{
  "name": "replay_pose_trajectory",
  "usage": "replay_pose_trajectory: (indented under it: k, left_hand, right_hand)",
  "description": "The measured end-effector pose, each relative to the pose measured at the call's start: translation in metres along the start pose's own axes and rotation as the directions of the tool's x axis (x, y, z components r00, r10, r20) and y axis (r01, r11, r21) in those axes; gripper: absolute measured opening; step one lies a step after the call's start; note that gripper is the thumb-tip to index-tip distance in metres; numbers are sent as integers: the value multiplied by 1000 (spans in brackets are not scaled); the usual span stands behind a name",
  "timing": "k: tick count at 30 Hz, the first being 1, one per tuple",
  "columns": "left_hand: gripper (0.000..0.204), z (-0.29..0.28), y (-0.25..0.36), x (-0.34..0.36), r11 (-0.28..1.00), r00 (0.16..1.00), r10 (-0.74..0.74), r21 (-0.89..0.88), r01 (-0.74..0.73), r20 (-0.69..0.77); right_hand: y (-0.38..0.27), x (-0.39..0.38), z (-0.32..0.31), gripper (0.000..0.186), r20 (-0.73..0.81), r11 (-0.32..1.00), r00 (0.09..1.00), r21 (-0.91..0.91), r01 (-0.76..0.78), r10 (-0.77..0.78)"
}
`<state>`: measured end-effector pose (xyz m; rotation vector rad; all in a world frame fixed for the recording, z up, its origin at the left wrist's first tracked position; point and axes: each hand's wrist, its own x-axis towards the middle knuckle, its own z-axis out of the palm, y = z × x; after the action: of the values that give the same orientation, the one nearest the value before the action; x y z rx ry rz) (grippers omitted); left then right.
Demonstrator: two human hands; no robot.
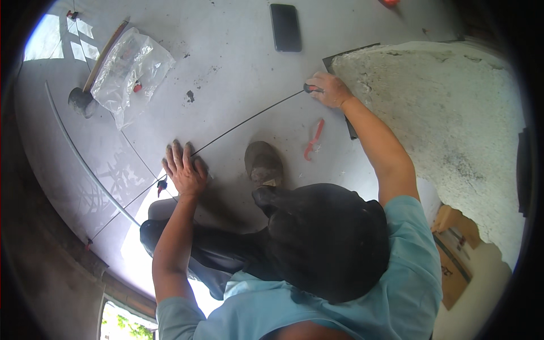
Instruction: Preparing floor tiles with leveling clips and using a trowel to level a bed of cement mix.
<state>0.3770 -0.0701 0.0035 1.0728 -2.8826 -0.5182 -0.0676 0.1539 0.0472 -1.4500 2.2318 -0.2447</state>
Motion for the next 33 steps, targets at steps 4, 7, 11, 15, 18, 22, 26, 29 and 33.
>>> replay_pose_trajectory:
  k: [4, 7, 11, 15, 18, 22, 26, 29, 33]
  left_hand:
    - [52, 2, -2, -1, 1000, 1000, 11, 4, -11, -21]
    - [53, 5, -1, -1, 1000, 999, 20, 9, -20, -30]
    - [53, 4, 1, 1, 1000, 998, 25, 17, -24, -52]
    - [53, 5, 1, 1, 1000, 998, 20, 5, -19, -52]
    - [53, 6, 0, -1, 1000, 999, 5, 23, -5, -35]
    - [54, 6, -3, -2, 1000, 999, 11, 23, -10, -37]
    - [54, 6, -4, 0, 1000, 1000, 12, 27, -11, -26]
    - [55, 7, -3, -1, 1000, 1000, 12, 24, -12, -27]
    - [55, 7, 0, 1, 1000, 1000, 10, 27, -9, -23]
  right_hand:
    - [4, -1, 7, 30, -44, 999, 999, 37, 34, -32]
    - [9, -1, 8, 26, -84, 994, 991, 11, 109, -108]
    - [15, 2, 10, 25, -53, 993, 994, -75, 92, -96]
    - [10, -2, 21, 29, -125, 989, 992, -149, 9, -28]
    - [3, -5, 34, 29, -209, 982, 972, -134, -133, 103]
    - [-9, -9, 44, 30, -326, 962, 913, -35, -271, 245]
    - [-17, -6, 53, 33, -358, 928, 876, -60, -367, 324]
    - [-26, -4, 60, 37, -406, 870, 807, -57, -490, 428]
    - [-39, 3, 72, 37, -459, 719, 602, 128, -683, 653]
